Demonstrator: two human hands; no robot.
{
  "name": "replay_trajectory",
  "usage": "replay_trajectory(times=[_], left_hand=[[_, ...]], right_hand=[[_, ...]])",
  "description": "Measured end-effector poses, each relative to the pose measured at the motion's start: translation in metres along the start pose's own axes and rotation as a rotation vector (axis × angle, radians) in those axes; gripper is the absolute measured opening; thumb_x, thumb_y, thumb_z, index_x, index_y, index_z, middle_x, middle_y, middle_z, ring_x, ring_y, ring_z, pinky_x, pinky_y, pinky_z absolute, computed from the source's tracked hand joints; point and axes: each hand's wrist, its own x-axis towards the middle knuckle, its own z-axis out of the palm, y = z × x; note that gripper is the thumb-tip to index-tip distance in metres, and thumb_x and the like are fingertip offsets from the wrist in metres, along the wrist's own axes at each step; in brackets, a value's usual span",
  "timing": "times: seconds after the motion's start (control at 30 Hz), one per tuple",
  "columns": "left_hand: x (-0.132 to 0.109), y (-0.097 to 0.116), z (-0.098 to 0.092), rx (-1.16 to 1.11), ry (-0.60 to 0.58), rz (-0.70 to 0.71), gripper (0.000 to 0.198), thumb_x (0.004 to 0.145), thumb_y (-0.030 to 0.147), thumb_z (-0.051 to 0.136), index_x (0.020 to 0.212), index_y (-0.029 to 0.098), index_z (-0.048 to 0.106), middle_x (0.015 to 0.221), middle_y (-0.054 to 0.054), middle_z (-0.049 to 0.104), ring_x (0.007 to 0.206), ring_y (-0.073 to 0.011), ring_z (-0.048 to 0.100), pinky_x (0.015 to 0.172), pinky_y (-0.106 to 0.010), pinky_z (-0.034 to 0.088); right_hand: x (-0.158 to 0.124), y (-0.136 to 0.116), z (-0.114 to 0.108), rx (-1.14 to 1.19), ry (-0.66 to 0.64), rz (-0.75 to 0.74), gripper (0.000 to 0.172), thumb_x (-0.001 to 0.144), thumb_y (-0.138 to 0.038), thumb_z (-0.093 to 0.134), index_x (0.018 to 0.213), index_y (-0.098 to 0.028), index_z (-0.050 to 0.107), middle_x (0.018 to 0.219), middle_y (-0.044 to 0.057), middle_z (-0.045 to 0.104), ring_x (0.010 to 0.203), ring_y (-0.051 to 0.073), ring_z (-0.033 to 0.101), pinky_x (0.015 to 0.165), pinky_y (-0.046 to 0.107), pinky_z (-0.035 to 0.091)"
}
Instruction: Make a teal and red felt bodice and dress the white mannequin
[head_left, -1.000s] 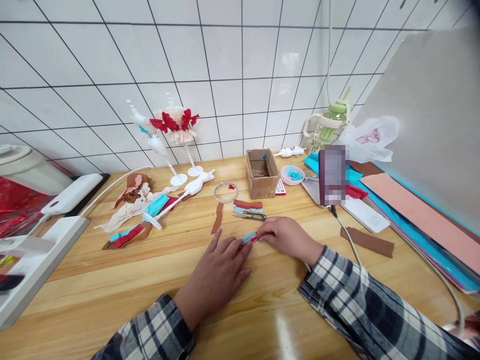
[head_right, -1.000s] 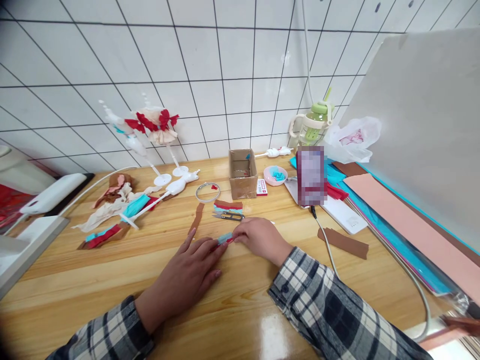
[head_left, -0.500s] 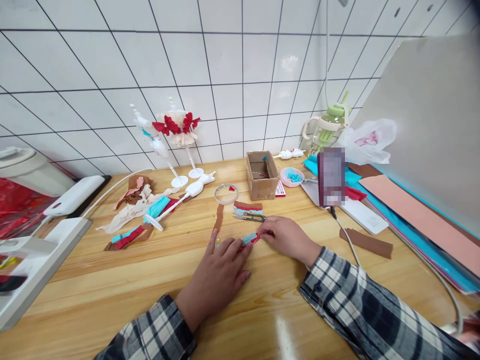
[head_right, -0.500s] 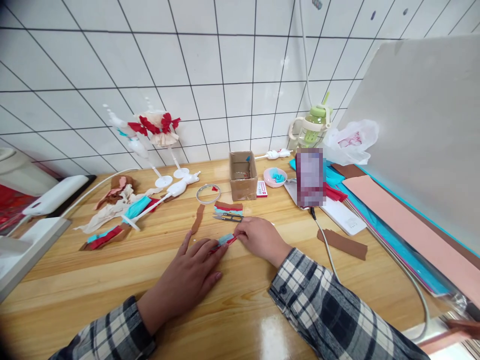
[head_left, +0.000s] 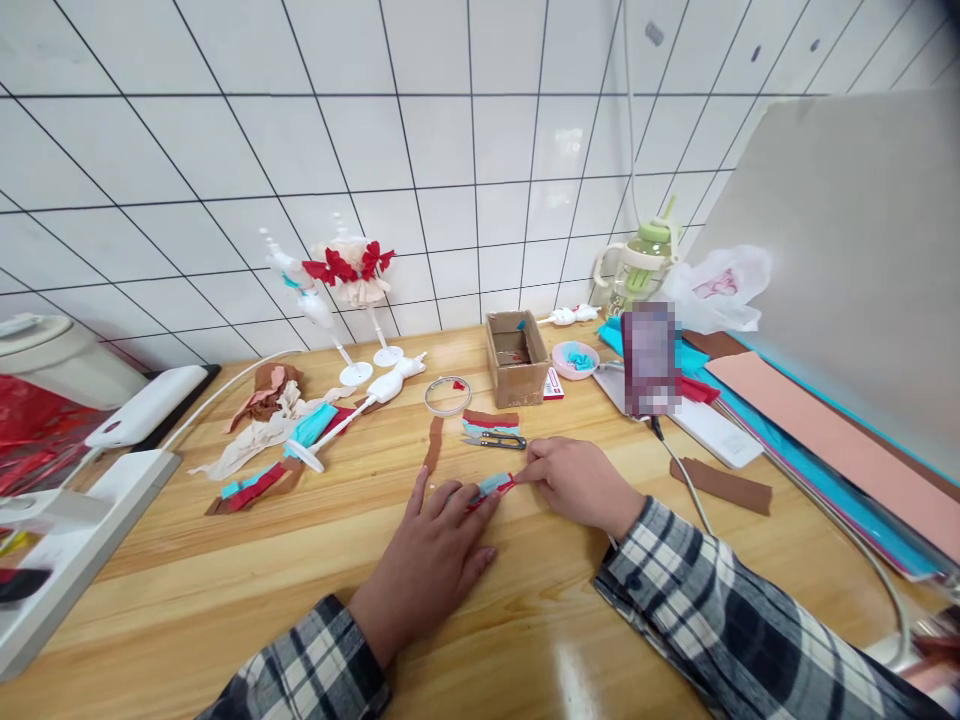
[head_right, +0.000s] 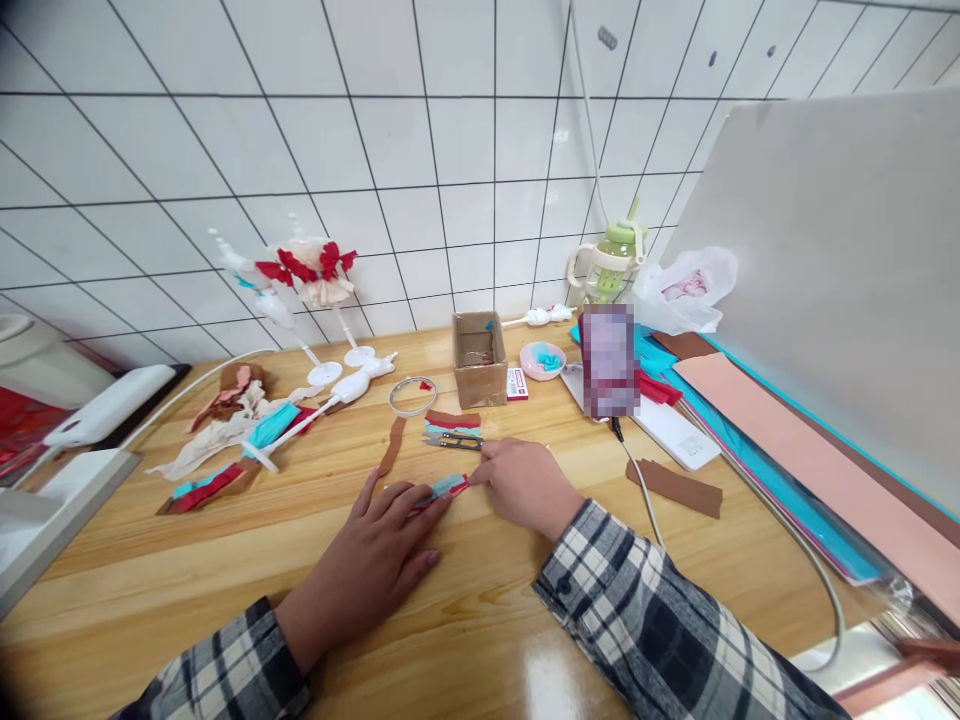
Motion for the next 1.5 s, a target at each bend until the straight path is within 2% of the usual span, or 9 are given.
replay_trajectory(times=[0.3,0.5,0.63,0.83,0.97,1.1,1.2,1.33,1.5], left_hand=[[-0.001,-0.006,-0.003,-0.068,0.070,-0.002,0.045,0.092,0.031,0.046,0.138,0.026,0.045,0.121,-0.007,0.059,0.115,-0.0243,0.048,0.112,-0.054,0.020],[-0.001,-0.009,-0.003,-0.077,0.124,-0.003,0.039,0.090,0.028,0.050,0.128,0.027,0.054,0.119,-0.007,0.059,0.114,-0.0250,0.050,0.109,-0.055,0.025],[-0.001,-0.008,-0.004,-0.056,0.159,-0.001,0.036,0.090,0.027,0.050,0.126,0.029,0.056,0.115,-0.007,0.061,0.111,-0.0242,0.053,0.108,-0.055,0.026],[-0.005,-0.015,-0.003,-0.091,0.314,-0.076,0.039,0.092,0.027,0.049,0.131,0.027,0.053,0.113,-0.007,0.062,0.107,-0.0226,0.055,0.107,-0.051,0.030],[-0.010,-0.030,0.001,-0.329,0.343,-0.229,0.054,0.092,0.042,0.046,0.142,0.023,0.039,0.128,-0.013,0.054,0.119,-0.0267,0.049,0.102,-0.047,0.040],[-0.009,-0.037,0.000,-0.550,0.256,-0.201,0.069,0.086,0.064,0.040,0.141,0.023,0.042,0.146,-0.013,0.042,0.138,-0.0330,0.029,0.112,-0.056,0.022],[-0.005,-0.026,-0.002,-0.606,0.193,-0.236,0.066,0.075,0.064,0.058,0.129,0.026,0.055,0.133,-0.010,0.058,0.128,-0.0334,0.045,0.114,-0.060,0.006],[0.001,-0.011,-0.002,-0.731,0.178,-0.433,0.028,0.084,0.043,0.058,0.100,0.024,0.070,0.096,-0.005,0.075,0.087,-0.0235,0.068,0.104,-0.051,0.038],[0.001,-0.012,0.001,-0.819,0.160,-0.460,0.027,0.081,0.036,0.060,0.101,0.020,0.068,0.100,-0.007,0.072,0.089,-0.0231,0.066,0.079,-0.037,0.053]], right_hand=[[0.009,0.003,0.020,0.438,0.217,0.103,0.030,0.086,-0.027,0.053,0.112,-0.022,0.068,0.103,0.007,0.067,0.094,0.020,0.061,0.083,0.032,0.046],[0.017,-0.029,0.034,1.116,0.039,0.352,0.046,0.085,-0.038,0.056,0.128,-0.022,0.053,0.077,0.002,0.064,0.062,0.016,0.061,0.043,0.024,0.046],[0.020,-0.042,0.037,1.213,0.101,0.408,0.054,0.078,-0.018,0.061,0.130,-0.026,0.049,0.063,-0.005,0.054,0.052,0.013,0.057,0.048,0.026,0.049],[0.019,-0.043,0.032,1.248,0.195,0.375,0.047,0.077,-0.017,0.060,0.124,-0.022,0.052,0.067,-0.004,0.058,0.048,0.011,0.053,0.048,0.026,0.047],[0.016,-0.040,0.028,1.316,0.172,0.330,0.048,0.077,-0.018,0.060,0.125,-0.024,0.053,0.078,0.000,0.062,0.061,0.012,0.060,0.053,0.025,0.050],[0.013,-0.039,0.027,1.404,0.095,0.253,0.052,0.075,-0.021,0.065,0.126,-0.024,0.053,0.088,0.002,0.066,0.073,0.013,0.064,0.060,0.025,0.053],[0.013,-0.042,0.028,1.433,0.089,0.165,0.055,0.073,-0.019,0.067,0.126,-0.023,0.053,0.098,0.004,0.066,0.075,0.012,0.063,0.065,0.025,0.053],[0.013,-0.043,0.031,1.376,0.206,0.128,0.059,0.072,-0.014,0.066,0.127,-0.027,0.052,0.114,0.004,0.059,0.071,0.006,0.060,0.069,0.024,0.052],[0.015,-0.042,0.031,1.427,0.260,0.107,0.059,0.073,-0.016,0.066,0.129,-0.027,0.049,0.112,0.005,0.058,0.080,0.011,0.064,0.077,0.029,0.053]])
